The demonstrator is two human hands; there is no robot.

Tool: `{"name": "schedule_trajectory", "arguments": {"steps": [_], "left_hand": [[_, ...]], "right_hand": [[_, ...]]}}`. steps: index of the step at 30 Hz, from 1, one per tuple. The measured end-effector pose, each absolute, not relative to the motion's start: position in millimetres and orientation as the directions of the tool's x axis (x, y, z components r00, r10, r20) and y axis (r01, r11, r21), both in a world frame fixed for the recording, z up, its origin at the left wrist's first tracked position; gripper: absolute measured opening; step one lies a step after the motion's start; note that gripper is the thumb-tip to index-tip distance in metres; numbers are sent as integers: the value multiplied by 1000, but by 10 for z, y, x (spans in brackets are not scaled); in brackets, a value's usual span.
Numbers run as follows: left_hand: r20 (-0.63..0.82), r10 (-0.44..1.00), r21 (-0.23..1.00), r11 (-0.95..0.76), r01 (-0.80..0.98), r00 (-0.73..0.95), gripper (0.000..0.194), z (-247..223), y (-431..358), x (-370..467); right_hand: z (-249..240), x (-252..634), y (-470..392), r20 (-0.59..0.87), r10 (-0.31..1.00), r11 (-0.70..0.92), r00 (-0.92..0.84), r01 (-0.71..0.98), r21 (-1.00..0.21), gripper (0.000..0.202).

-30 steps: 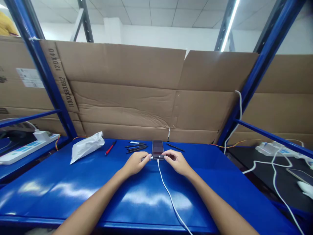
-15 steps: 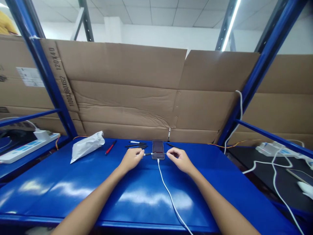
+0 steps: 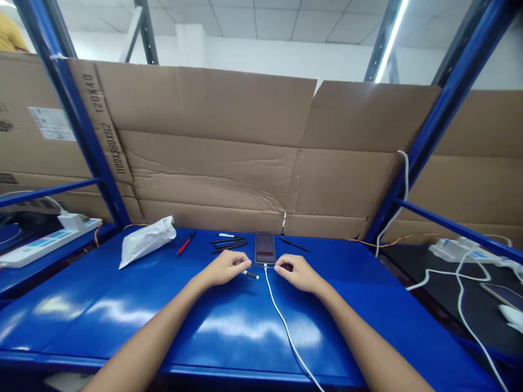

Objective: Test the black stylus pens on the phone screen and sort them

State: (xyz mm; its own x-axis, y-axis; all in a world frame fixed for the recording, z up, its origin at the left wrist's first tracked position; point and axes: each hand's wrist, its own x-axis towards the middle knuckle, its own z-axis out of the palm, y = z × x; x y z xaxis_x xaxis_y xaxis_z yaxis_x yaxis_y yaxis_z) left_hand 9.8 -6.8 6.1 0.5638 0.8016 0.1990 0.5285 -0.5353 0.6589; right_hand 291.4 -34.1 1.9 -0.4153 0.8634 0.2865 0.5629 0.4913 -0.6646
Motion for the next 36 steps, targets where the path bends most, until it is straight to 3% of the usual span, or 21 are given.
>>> {"name": "schedule_trajectory", "arguments": {"steps": [4,7,16,20,23,29,36], "left_hand": [[104,791,614,-528,586,603,40,45,20,-40],[100,805,577,-526,625,585,36,18,44,-73],[141,842,476,-519,710,521,17,84,2,-70],[138,809,527,-548,649,572,14,108,-10,-66],[228,752,567,-619,544,618,15,108,-10,-57],[380,699,506,-705,497,606,15,128,-20,-53],[440,712,496,-701,512,548,14,119,-20,-22]], "right_hand": [[-6,2956,-327,262,842,537,-471,688,-487,14],[-14,2936,-318,263,837,546,-479,720,-427,12],[-19,3084,-266,262,848,529,-460,742,-412,27],[-17,3090,-273,214,858,513,-467,749,-420,24],[-10,3067,-287,196,852,520,-486,745,-417,23],[-13,3069,-300,185,844,532,-503,743,-407,19],[66,3039,-365,340,815,576,-469,716,-395,18]]}}
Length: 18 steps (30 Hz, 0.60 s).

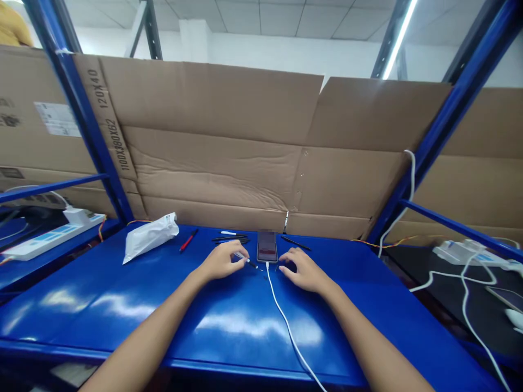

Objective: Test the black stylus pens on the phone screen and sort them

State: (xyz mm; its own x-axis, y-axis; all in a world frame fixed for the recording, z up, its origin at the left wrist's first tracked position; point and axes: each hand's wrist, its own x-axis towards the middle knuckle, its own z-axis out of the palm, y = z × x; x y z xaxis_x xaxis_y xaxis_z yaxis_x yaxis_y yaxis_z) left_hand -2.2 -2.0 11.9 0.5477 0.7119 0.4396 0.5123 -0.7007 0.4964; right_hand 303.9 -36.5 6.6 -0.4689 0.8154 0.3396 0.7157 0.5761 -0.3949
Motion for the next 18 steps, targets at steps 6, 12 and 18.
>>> {"name": "schedule_trajectory", "arguments": {"steps": [6,12,18], "left_hand": [[397,682,634,-687,354,614,27,111,-151,180],[378,692,612,-685,395,614,27,142,-203,227],[394,747,628,-644,437,535,28,116,-108,132]], "right_hand": [[121,2776,-502,431,724,690,-539,555,-465,17],[105,2754,-508,392,714,699,-580,572,-429,9],[53,2920,-440,323,739,673,-591,671,-311,6]]}}
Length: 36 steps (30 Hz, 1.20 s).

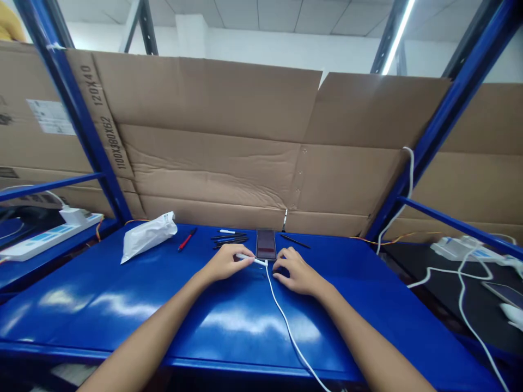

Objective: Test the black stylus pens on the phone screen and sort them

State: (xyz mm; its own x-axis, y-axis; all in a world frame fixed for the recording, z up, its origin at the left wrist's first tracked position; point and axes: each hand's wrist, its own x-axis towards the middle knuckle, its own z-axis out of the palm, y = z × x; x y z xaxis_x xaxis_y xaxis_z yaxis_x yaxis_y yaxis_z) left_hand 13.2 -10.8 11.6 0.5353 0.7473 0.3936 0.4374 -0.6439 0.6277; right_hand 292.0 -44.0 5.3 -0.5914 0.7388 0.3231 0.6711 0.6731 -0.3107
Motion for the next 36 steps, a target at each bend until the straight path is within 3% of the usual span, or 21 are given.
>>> {"name": "schedule_trajectory", "arguments": {"steps": [6,12,18,24,31,36], "left_hand": [[369,729,649,-646,402,576,28,104,-158,206],[333,738,679,-620,394,587,32,89,-163,227],[330,795,662,-579,476,509,36,51,-20,85],[351,770,564,-628,537,532,33,104,-61,82],[363,709,269,-701,661,604,39,132,-118,104],[408,752,337,-651,680,518,50,130,-88,91]], "right_hand": [[100,2837,-478,362,764,642,-534,680,-353,24],[118,2750,-492,382,713,701,-588,595,-394,24],[161,2952,-405,412,753,654,-514,654,-380,24],[144,2946,-395,409,743,666,-530,651,-364,21],[50,2821,-418,400,760,644,-512,675,-361,10],[69,2821,-419,378,805,591,-457,671,-447,8]]}}
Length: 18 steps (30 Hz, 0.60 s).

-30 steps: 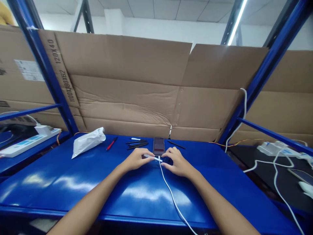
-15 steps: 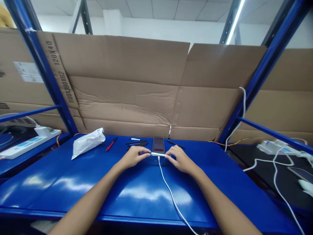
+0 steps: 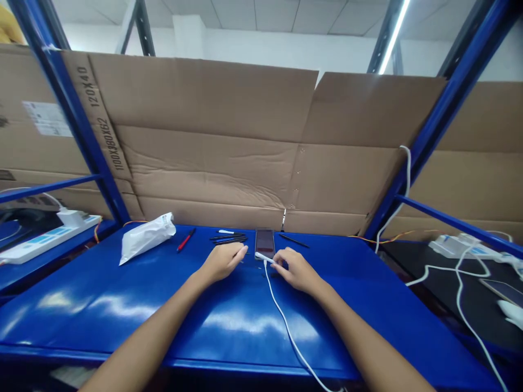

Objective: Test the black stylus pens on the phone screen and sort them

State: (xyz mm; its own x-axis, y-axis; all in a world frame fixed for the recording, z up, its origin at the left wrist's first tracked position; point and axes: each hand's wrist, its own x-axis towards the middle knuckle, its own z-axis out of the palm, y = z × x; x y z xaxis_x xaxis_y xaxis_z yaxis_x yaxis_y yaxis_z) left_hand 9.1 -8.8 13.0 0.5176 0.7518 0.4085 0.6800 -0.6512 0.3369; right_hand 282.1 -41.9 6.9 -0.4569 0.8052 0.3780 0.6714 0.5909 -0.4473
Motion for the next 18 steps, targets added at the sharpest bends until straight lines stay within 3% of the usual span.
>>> {"name": "schedule_trajectory", "arguments": {"steps": [4,7,14,18], "left_hand": [[440,771,442,-633,636,461,52,136,-75,73],[440,765,454,-641,619,470,49,140,-80,68],[430,800,557,-600,574,419,35,155,-111,97],[461,797,604,-604,520,391,32,138,-97,108]], "right_hand": [[30,2814,-394,342,856,518,-389,639,-569,6],[-17,2809,-365,324,865,501,-383,638,-585,7],[21,2875,-342,413,845,526,-339,663,-532,14],[122,2991,-351,470,797,580,-380,697,-422,18]]}}
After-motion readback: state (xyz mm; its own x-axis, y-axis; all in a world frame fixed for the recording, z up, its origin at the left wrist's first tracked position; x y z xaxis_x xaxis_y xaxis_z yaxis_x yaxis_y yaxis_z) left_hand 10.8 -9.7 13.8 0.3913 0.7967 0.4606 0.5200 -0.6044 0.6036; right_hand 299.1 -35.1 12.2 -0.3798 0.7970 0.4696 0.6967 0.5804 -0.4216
